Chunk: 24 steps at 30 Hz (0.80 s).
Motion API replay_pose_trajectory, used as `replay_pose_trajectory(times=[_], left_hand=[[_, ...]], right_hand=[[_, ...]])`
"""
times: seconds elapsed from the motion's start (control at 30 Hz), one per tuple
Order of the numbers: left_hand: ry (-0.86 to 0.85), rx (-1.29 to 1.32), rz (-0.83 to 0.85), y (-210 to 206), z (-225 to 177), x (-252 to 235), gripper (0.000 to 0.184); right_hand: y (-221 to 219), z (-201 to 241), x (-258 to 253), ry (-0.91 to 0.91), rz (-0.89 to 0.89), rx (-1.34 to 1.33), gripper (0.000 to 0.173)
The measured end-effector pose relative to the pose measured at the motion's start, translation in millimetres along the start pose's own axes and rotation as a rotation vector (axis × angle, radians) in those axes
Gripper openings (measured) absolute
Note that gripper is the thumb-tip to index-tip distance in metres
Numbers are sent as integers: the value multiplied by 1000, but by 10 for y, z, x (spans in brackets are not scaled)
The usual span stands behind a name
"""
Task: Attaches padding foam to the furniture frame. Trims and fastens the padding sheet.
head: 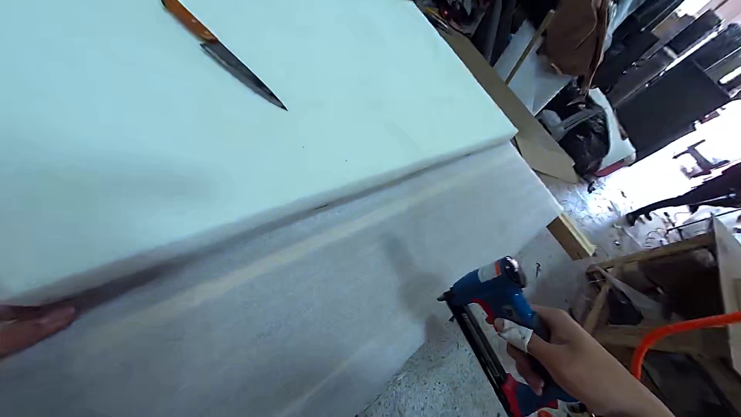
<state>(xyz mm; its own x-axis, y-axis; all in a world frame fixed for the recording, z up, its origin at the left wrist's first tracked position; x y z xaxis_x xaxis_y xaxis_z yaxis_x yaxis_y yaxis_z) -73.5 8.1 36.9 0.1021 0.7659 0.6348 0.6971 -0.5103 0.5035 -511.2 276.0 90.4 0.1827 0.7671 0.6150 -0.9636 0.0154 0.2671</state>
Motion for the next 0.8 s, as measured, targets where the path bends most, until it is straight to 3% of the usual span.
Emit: replay_pose_trajectory(times=[0.07, 0.13, 0.23, 0.33, 0.5, 0.6, 0.8], left_hand=[[-184, -20, 30, 230, 488, -560, 33], [-250, -53, 9, 369, 864, -877, 33], [-286, -89, -12, 479, 934, -863, 33], [-409, 16, 60, 501, 990, -956, 31], [-472, 141, 112, 613, 1179, -1085, 36], [-489, 127, 188, 675, 1352, -1208, 38], [-438, -57, 419, 874, 1557, -1269, 47]], right_hand=[[-25, -119, 168, 56, -87, 44, 34], [-159, -149, 305, 83, -153, 66, 35], [-620, 131, 217, 117, -153, -33, 35], [-1220, 705, -132, 141, -72, -71, 39], [-2126, 1496, -1188, 98, -118, 284, 39], [-2443, 1581, -1574, -15, -193, 438, 39], [-3087, 1764, -1534, -65, -144, 322, 43]])
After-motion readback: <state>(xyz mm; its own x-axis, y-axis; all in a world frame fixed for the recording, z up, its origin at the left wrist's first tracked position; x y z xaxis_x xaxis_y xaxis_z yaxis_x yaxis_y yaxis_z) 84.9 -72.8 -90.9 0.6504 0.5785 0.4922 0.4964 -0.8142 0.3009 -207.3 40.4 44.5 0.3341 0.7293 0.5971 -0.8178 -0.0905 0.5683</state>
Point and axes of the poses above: each hand's wrist, its own x-axis away from the middle knuckle, its own y-axis out of the back of the hand, z = x × y, the point moved 5 cm from there along -x, towards the middle knuckle, and after that the axes turned 10 degrees about z, right-handed, at the moved point
